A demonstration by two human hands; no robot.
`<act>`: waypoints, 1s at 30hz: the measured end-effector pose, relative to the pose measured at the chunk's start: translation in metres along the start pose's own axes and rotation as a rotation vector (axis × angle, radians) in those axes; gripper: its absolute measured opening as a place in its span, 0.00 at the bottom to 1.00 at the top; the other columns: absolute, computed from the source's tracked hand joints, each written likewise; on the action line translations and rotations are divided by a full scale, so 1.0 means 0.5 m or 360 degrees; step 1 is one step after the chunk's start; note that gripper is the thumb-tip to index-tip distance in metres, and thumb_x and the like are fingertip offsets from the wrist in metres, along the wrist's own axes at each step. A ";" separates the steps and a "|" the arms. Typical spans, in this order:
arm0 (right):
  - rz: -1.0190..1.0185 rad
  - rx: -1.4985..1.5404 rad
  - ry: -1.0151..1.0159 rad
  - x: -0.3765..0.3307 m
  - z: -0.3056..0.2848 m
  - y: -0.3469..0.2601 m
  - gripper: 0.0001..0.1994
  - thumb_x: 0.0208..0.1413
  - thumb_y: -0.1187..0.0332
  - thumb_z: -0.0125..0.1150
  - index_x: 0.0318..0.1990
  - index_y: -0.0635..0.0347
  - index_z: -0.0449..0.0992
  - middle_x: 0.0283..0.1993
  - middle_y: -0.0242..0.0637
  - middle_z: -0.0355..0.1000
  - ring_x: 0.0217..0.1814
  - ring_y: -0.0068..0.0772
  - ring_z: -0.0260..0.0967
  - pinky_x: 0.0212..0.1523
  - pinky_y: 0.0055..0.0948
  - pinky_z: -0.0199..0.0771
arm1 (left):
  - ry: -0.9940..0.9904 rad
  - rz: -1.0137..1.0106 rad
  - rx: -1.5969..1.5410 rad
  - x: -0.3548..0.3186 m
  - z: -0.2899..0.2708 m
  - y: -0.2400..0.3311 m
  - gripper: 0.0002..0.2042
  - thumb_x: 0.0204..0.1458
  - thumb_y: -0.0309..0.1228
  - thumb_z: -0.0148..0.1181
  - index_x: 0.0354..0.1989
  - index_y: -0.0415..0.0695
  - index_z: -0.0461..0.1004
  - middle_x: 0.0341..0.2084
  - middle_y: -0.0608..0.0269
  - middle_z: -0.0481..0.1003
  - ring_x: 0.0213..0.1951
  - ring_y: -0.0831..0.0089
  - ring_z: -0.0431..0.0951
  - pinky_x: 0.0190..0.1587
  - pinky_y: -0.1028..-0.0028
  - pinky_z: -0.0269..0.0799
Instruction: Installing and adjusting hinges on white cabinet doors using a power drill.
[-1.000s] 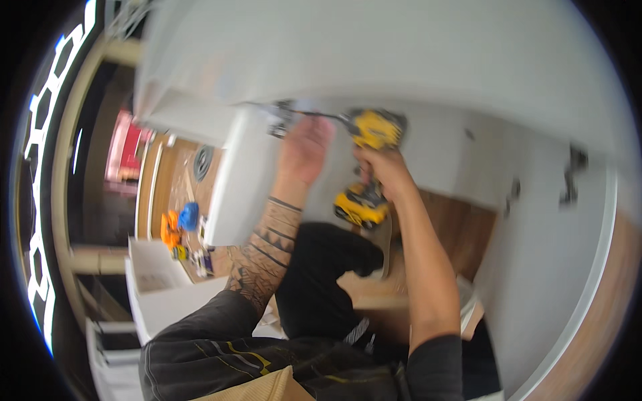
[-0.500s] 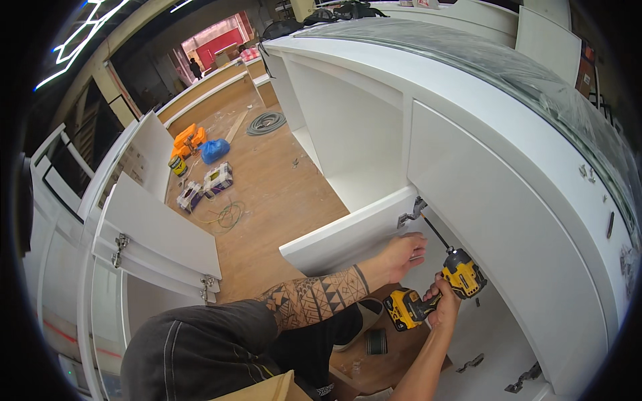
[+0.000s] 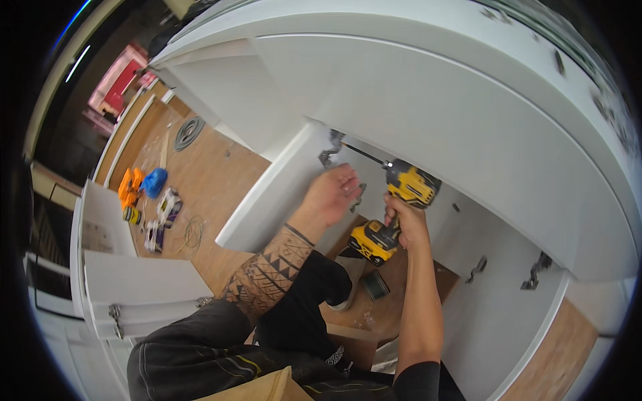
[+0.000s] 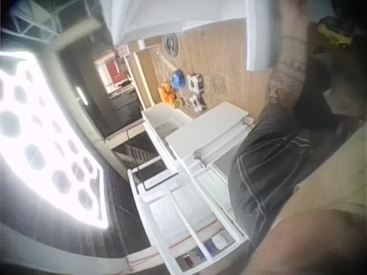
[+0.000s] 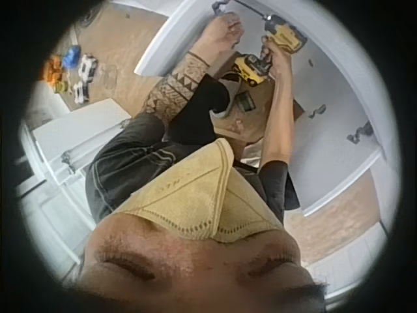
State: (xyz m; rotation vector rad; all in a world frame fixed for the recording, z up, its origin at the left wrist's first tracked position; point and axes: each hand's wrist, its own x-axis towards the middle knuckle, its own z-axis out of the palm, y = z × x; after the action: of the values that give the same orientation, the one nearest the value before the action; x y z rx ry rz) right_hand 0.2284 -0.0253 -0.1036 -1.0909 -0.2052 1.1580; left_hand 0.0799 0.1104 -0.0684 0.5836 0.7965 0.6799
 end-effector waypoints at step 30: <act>-0.0390 -0.0294 0.0325 -0.317 -0.061 0.154 0.11 0.55 0.72 0.70 0.44 0.63 0.77 0.32 0.30 0.74 0.28 0.21 0.70 0.33 0.27 0.74 | 0.0071 -0.0237 0.0122 0.015 0.036 -0.012 0.33 0.59 0.44 0.63 0.71 0.48 0.60 0.61 0.59 0.65 0.64 0.67 0.62 0.69 0.59 0.51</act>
State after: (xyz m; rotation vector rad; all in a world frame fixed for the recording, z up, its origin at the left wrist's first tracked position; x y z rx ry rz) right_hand 0.1286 -0.1728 -0.1188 -1.2997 -0.2820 0.8146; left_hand 0.0999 0.1081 -0.0659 0.5739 0.9012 0.5291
